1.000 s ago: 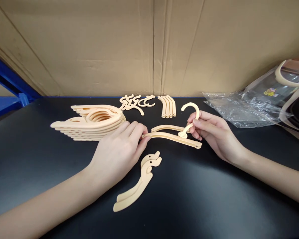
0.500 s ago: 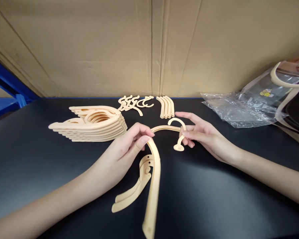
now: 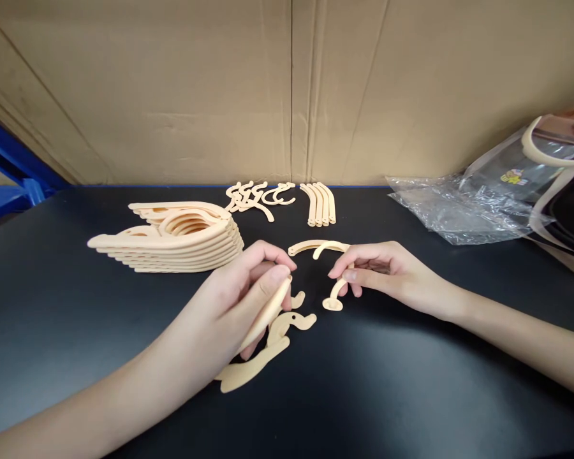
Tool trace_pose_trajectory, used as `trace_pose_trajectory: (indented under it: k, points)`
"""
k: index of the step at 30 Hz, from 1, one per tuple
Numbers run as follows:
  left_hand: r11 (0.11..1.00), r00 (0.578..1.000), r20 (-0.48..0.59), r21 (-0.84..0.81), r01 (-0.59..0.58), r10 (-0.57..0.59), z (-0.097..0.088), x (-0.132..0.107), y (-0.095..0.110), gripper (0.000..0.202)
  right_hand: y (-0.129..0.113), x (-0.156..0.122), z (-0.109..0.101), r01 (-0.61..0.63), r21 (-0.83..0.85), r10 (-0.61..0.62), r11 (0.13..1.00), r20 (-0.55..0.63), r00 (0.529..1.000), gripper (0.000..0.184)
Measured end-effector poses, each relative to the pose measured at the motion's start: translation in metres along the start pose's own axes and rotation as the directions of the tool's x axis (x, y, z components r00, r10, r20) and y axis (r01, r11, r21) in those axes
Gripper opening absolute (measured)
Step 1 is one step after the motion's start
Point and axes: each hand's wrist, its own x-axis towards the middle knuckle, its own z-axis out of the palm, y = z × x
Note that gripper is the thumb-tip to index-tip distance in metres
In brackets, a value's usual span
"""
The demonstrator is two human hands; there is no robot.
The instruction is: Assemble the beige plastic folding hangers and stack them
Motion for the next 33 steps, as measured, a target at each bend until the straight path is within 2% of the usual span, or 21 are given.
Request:
trace_pose_trajectory:
  k: [1,2,4,5,6,8,11,15,17,21,24,33]
  points:
    - [0.979,0.991,0.009,0.153,-0.132,0.132,-0.001,-0.002,-0.002,0.016,0.0,0.0,0.0,0.0,0.002,0.0,1.0,-0.002,1.0,0.013]
    - [0.906,0.959,0.042,0.319,-0.279,0.28,-0.002,-0.004,-0.005,0.016,-0.001,0.0,0.0,0.0,0.005,0.0,1.0,-0.004,1.0,0.014]
    - [0.644,0.844,0.164,0.579,-0.501,0.51,-0.005,-0.006,-0.012,0.014,-0.002,0.0,0.001,-0.001,0.011,0.001,1.0,-0.007,1.0,0.016]
    - [0.518,0.79,0.222,0.65,-0.557,0.571,-0.006,-0.007,-0.015,0.015,-0.002,0.0,0.001,-0.002,0.013,0.002,1.0,-0.008,1.0,0.016]
    - [0.43,0.754,0.26,0.69,-0.582,0.603,-0.006,-0.007,-0.017,0.016,-0.003,0.0,0.001,-0.004,0.014,0.004,1.0,-0.009,1.0,0.017]
    - [0.351,0.722,0.284,0.726,-0.592,0.631,-0.006,-0.007,-0.021,0.02,-0.004,0.0,0.001,-0.007,0.017,0.007,1.0,-0.017,1.0,0.018]
    - [0.311,0.696,0.305,0.729,-0.61,0.65,-0.005,-0.005,-0.021,0.022,-0.004,-0.001,0.001,-0.009,0.017,0.009,1.0,-0.018,1.0,0.017]
    - [0.314,0.683,0.321,0.707,-0.634,0.656,-0.004,-0.005,-0.02,0.033,-0.001,-0.001,-0.001,0.012,0.011,-0.012,1.0,-0.01,1.0,0.016]
    - [0.344,0.708,0.298,0.713,-0.611,0.64,-0.004,-0.006,-0.02,0.033,0.002,-0.001,-0.002,0.019,0.007,-0.019,1.0,-0.008,1.0,0.015]
    - [0.415,0.786,0.222,0.749,-0.516,0.577,-0.005,-0.006,-0.022,0.024,0.005,0.001,-0.003,0.013,0.005,-0.013,1.0,-0.007,1.0,0.018]
    - [0.42,0.793,0.203,0.758,-0.498,0.574,-0.005,-0.003,-0.022,0.026,0.005,0.002,-0.003,0.002,0.031,-0.002,1.0,-0.011,1.0,0.019]
    - [0.362,0.726,0.355,0.687,-0.63,0.589,0.0,0.01,-0.021,0.025,0.002,0.002,-0.003,-0.031,0.111,0.037,0.993,-0.049,0.998,0.018]
